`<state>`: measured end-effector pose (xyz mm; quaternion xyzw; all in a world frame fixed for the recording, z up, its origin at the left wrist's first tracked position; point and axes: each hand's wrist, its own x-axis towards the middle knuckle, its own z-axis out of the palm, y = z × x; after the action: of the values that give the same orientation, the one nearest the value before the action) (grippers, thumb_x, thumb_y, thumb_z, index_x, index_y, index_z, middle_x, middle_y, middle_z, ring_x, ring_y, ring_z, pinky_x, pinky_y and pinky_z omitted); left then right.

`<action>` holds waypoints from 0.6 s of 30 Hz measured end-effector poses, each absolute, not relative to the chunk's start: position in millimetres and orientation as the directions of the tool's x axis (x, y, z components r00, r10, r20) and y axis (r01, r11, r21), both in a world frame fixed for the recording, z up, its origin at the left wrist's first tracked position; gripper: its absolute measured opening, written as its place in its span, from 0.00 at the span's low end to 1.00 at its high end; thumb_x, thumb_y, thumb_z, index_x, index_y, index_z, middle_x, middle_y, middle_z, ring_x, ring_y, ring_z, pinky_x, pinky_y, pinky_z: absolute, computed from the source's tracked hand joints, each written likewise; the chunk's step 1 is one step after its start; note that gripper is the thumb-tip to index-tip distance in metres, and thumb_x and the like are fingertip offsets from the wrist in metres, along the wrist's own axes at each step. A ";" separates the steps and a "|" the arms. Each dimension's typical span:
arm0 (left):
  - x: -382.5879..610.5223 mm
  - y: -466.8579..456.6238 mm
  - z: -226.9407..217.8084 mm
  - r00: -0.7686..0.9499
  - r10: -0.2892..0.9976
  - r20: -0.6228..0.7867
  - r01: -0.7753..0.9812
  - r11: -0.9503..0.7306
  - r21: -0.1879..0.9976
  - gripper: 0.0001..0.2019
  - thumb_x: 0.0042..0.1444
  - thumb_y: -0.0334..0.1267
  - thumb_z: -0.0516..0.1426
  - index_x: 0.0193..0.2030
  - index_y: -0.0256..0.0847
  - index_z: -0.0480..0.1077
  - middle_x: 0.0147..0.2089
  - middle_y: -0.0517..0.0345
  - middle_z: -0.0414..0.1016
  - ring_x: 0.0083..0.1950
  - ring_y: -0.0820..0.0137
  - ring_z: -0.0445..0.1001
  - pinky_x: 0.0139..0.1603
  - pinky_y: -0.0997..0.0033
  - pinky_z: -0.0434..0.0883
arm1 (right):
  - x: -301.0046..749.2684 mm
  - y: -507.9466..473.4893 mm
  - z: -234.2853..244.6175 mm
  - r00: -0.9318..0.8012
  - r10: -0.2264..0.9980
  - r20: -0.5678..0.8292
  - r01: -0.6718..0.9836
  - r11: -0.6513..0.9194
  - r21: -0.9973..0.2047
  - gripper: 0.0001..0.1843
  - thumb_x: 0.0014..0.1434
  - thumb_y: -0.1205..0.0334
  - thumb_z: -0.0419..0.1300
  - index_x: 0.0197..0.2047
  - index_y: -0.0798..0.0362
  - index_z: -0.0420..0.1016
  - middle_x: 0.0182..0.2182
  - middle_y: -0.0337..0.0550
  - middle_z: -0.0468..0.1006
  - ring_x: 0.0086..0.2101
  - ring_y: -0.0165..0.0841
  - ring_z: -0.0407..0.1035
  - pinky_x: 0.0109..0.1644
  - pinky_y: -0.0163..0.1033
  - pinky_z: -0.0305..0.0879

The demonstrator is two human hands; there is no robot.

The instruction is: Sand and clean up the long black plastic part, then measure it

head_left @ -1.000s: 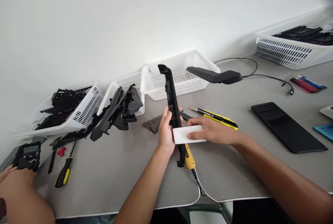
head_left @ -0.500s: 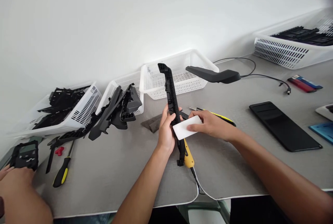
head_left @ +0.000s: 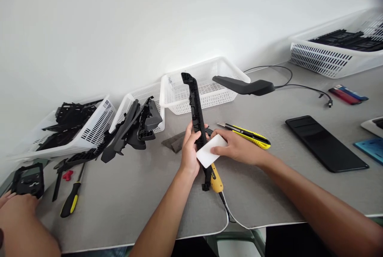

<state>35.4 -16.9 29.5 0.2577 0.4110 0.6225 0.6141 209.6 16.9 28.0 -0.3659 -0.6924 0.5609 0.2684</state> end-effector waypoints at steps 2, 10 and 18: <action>35.5 -16.9 30.0 -0.117 0.977 -0.180 -0.555 0.086 0.827 0.23 0.53 0.40 0.68 0.57 0.44 0.76 0.52 0.54 0.83 0.38 0.69 0.74 0.41 0.69 0.72 | 210.5 18.5 27.4 -0.530 0.847 -0.027 0.206 0.099 -0.974 0.14 0.57 0.52 0.67 0.41 0.50 0.74 0.34 0.38 0.75 0.34 0.36 0.68 0.38 0.40 0.61; 36.9 -17.0 31.2 -0.143 0.975 -0.167 -0.517 0.070 0.853 0.20 0.54 0.40 0.66 0.55 0.43 0.78 0.48 0.55 0.83 0.44 0.65 0.78 0.45 0.68 0.72 | 211.0 19.6 23.2 -0.357 0.933 -0.044 0.052 -0.027 -0.998 0.26 0.57 0.52 0.71 0.54 0.46 0.66 0.40 0.37 0.77 0.28 0.31 0.66 0.29 0.37 0.59; 35.6 -14.6 24.7 -0.169 0.973 -0.157 -0.522 0.047 0.852 0.20 0.55 0.35 0.65 0.56 0.43 0.78 0.52 0.54 0.84 0.46 0.65 0.79 0.52 0.66 0.72 | 212.8 13.1 27.6 -0.743 0.668 -0.030 0.078 0.043 -0.996 0.17 0.59 0.63 0.71 0.49 0.48 0.72 0.37 0.34 0.72 0.30 0.28 0.66 0.31 0.34 0.64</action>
<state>35.6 -14.6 24.7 0.2667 0.4230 0.6367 0.5870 212.8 13.1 27.6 -0.2730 -0.6837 0.6357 0.2322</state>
